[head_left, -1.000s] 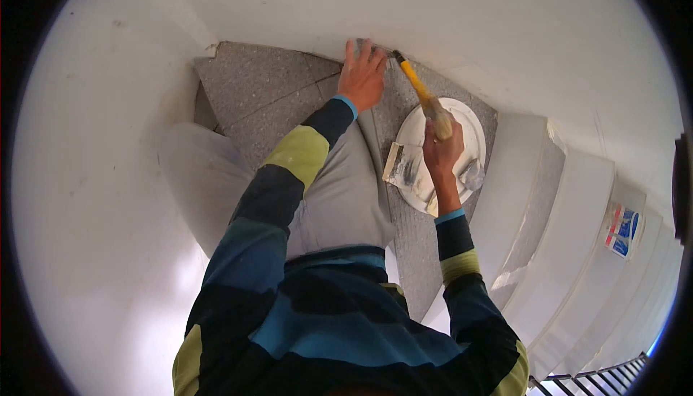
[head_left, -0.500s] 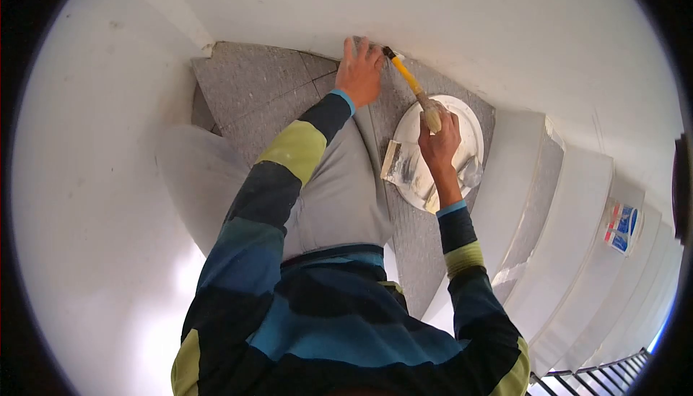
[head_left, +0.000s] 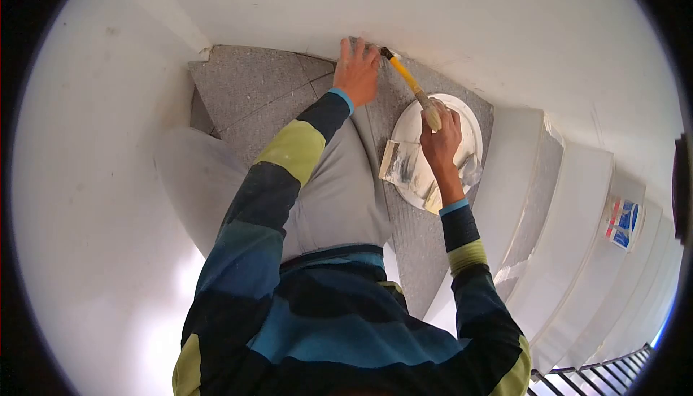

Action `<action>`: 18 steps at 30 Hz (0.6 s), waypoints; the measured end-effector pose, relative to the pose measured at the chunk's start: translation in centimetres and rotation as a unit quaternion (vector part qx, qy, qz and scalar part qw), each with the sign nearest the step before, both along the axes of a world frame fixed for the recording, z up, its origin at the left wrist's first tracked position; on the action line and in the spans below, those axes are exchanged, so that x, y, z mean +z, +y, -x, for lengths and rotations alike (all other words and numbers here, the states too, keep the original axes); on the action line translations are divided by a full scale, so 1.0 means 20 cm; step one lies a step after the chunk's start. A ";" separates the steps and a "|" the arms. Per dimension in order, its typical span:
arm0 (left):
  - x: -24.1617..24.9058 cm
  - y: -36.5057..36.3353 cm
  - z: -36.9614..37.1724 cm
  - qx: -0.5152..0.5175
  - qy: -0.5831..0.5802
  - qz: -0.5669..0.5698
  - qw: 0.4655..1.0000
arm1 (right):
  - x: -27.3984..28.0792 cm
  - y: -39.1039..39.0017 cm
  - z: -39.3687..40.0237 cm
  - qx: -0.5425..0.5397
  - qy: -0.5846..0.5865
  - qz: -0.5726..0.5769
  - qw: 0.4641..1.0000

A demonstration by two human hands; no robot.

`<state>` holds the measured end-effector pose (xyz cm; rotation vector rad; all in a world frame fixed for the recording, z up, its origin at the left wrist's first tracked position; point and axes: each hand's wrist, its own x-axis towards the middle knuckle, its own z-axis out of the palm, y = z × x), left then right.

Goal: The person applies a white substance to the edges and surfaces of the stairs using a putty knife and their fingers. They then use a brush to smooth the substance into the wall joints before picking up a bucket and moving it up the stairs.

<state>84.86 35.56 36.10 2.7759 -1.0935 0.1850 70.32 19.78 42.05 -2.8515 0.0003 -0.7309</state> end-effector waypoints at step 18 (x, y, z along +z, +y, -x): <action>0.06 -0.01 -0.01 0.013 0.023 -0.033 0.999 | 0.02 -0.01 -0.03 0.024 -0.051 -0.002 0.998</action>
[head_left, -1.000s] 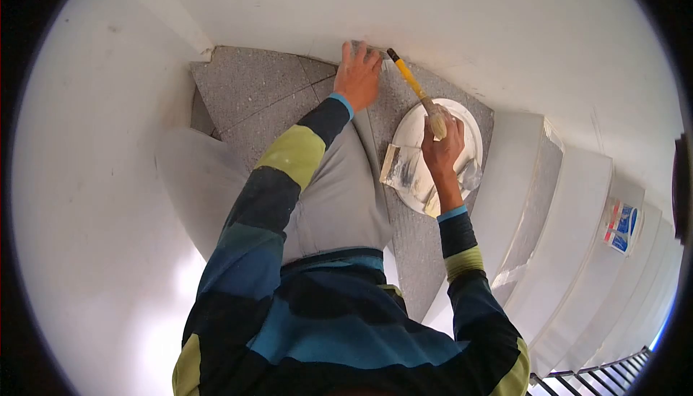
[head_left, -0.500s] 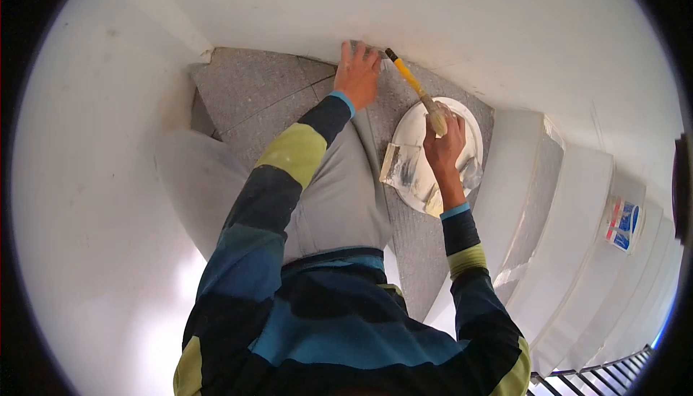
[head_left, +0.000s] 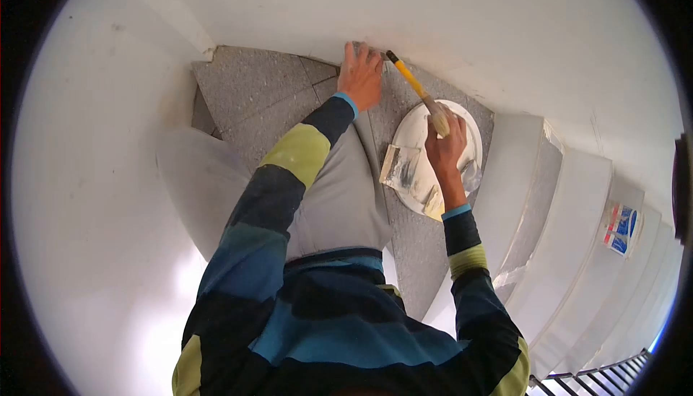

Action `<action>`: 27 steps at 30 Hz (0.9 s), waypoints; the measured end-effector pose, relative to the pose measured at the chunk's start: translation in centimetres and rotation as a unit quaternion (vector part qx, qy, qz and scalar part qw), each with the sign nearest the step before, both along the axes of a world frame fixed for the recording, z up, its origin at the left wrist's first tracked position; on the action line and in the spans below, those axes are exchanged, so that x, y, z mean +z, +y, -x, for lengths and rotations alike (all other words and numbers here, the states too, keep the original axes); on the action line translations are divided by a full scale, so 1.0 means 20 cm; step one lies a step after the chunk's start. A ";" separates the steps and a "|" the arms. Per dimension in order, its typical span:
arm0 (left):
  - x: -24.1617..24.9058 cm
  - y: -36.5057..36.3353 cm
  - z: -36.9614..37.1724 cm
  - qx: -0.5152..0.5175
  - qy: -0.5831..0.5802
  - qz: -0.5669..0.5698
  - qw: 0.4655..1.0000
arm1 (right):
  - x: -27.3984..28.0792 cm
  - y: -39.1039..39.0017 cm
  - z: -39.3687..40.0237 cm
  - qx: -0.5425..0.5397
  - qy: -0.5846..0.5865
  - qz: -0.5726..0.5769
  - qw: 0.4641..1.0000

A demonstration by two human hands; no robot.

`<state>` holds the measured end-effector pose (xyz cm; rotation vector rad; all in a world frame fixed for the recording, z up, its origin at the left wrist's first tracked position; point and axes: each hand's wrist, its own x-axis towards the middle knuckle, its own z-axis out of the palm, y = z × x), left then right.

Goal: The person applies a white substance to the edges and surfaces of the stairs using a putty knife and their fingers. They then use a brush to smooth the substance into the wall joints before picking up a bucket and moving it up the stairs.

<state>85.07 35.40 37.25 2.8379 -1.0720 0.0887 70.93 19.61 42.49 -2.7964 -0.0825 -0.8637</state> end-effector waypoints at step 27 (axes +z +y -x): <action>-0.07 -0.01 0.05 -0.007 0.004 0.045 0.999 | -0.01 -0.02 0.03 -0.028 0.059 -0.051 0.997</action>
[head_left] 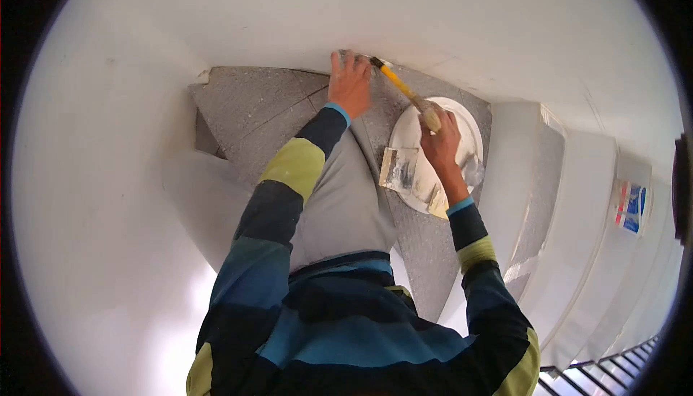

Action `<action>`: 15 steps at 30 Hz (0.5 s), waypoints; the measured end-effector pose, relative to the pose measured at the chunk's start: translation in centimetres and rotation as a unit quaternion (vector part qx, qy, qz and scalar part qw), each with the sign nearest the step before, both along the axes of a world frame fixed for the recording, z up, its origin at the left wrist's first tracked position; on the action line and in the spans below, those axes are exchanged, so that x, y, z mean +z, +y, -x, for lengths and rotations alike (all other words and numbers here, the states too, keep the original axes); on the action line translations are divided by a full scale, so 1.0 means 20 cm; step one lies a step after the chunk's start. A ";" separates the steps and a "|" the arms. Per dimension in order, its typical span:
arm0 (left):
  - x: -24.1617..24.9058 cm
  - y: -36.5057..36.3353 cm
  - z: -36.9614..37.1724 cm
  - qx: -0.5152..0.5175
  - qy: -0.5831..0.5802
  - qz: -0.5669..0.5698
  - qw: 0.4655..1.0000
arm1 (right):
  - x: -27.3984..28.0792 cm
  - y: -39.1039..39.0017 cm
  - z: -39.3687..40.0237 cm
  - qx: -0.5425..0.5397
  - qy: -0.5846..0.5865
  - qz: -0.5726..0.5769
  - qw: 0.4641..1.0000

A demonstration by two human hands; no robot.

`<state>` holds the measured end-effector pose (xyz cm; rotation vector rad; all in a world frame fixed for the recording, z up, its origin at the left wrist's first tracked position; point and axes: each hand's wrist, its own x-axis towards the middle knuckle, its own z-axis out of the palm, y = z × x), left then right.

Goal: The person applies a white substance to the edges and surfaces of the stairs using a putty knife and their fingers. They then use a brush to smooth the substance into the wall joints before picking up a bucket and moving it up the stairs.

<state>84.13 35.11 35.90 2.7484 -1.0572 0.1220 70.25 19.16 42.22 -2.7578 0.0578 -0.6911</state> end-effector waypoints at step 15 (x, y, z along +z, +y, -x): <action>-0.19 0.10 -0.11 0.309 0.325 0.515 0.730 | 0.04 0.06 -0.06 0.031 -0.032 -0.036 0.998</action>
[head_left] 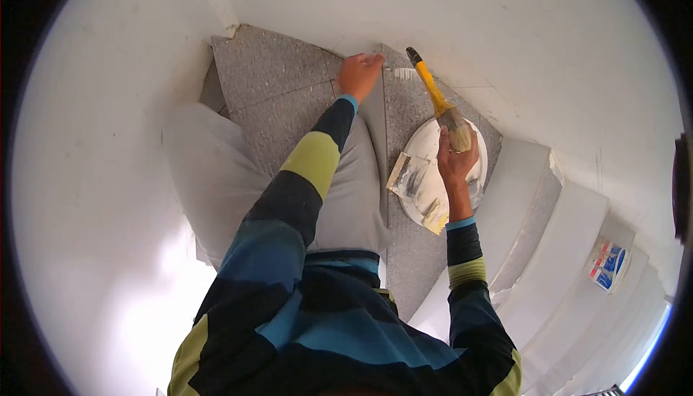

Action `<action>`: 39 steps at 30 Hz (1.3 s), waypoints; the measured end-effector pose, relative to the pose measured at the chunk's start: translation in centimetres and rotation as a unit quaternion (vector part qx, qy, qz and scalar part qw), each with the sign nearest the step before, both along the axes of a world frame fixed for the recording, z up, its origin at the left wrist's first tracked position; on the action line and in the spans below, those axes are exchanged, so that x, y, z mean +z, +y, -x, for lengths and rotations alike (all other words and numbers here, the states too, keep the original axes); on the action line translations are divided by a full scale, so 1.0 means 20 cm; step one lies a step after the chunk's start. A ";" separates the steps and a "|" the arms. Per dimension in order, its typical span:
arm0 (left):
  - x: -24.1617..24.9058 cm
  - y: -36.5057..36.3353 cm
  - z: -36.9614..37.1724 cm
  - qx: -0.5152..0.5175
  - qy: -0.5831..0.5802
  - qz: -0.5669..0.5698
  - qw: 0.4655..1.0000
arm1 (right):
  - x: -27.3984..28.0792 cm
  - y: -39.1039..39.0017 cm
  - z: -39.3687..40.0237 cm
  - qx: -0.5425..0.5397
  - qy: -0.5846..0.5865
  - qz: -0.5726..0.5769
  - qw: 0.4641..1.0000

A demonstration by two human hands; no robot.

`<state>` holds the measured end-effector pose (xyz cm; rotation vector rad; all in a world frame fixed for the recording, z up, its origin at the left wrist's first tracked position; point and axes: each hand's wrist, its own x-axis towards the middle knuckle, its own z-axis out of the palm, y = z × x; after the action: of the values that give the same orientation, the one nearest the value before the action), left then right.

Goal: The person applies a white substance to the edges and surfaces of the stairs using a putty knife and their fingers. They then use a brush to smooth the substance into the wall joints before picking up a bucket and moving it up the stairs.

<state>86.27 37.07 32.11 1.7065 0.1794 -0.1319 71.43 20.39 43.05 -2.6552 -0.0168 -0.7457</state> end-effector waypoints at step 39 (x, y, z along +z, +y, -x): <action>0.00 0.05 -0.23 -0.186 0.063 -0.181 0.964 | -0.04 0.01 0.00 -0.025 0.088 -0.004 0.996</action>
<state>90.79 38.02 32.18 2.0864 -0.0287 -0.5136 71.42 20.64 42.32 -2.7126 0.1005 -0.5239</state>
